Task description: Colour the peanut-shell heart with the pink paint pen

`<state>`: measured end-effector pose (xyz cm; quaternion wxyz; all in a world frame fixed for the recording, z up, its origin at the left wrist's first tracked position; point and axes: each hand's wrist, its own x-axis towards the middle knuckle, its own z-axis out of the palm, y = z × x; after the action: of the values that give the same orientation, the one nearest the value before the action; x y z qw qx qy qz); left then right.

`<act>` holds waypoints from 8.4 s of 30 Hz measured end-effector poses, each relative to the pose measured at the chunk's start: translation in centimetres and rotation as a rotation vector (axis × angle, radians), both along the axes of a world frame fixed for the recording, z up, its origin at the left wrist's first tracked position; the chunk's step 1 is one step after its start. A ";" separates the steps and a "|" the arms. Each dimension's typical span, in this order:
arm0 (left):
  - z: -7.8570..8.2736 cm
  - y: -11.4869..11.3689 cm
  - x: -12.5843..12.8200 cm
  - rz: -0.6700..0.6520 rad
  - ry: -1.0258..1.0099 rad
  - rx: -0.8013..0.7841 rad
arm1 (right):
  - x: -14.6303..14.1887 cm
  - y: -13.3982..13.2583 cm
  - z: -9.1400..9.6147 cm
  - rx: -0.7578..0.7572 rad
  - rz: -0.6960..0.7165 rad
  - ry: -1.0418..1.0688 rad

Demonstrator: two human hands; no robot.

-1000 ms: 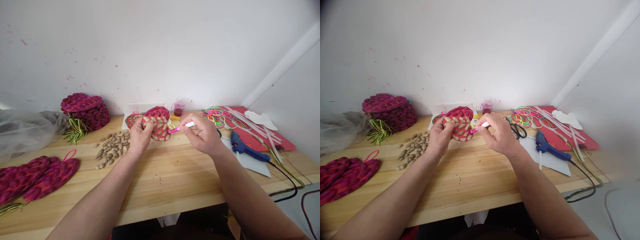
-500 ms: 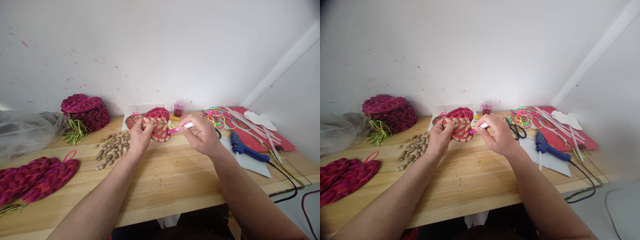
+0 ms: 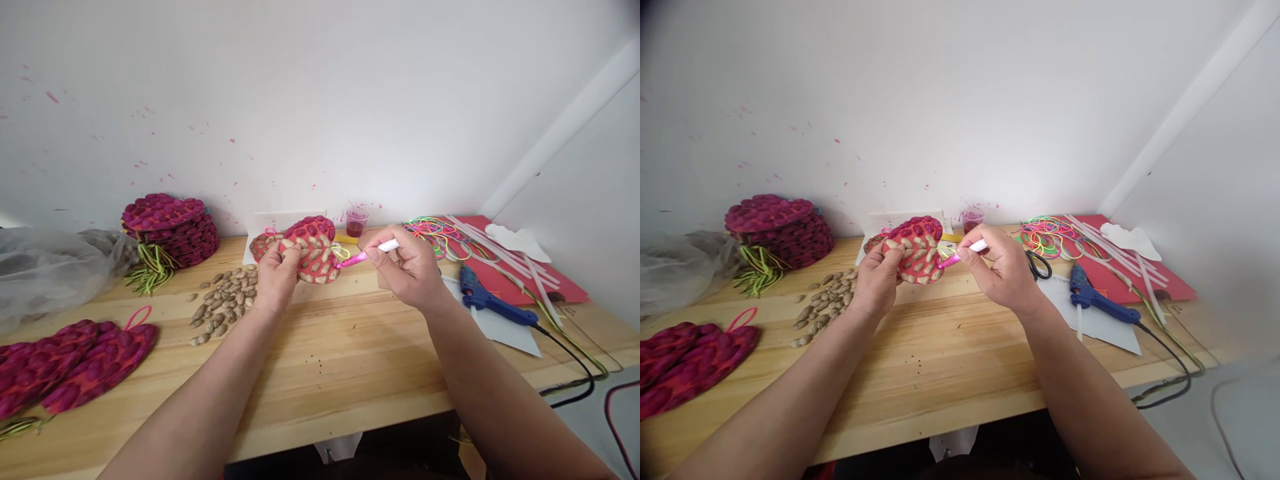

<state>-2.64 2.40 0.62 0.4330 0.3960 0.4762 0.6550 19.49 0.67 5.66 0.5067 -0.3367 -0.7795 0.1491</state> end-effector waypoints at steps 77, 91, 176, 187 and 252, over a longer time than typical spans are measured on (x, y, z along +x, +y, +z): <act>0.8 -0.5 -0.3 -0.282 -0.199 0.042 | 0.8 0.7 0.3 -0.250 0.200 0.386; 0.4 -0.3 -0.6 -0.243 -0.159 0.019 | 0.8 0.9 1.3 -0.589 0.346 0.713; 0.3 -0.5 -0.2 -0.331 -0.402 -0.093 | 0.4 1.6 -0.3 -0.387 0.335 0.449; 0.5 -0.6 -0.1 -0.331 -0.397 -0.077 | 0.2 1.8 -0.6 -0.391 0.303 0.482; 0.5 -0.2 -0.5 -0.327 -0.385 -0.036 | 0.0 1.4 -0.6 -0.344 0.240 0.427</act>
<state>-3.11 2.16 1.09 0.6229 0.3279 0.3259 0.6311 19.46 2.08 5.02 0.5735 -0.2844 -0.6527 0.4053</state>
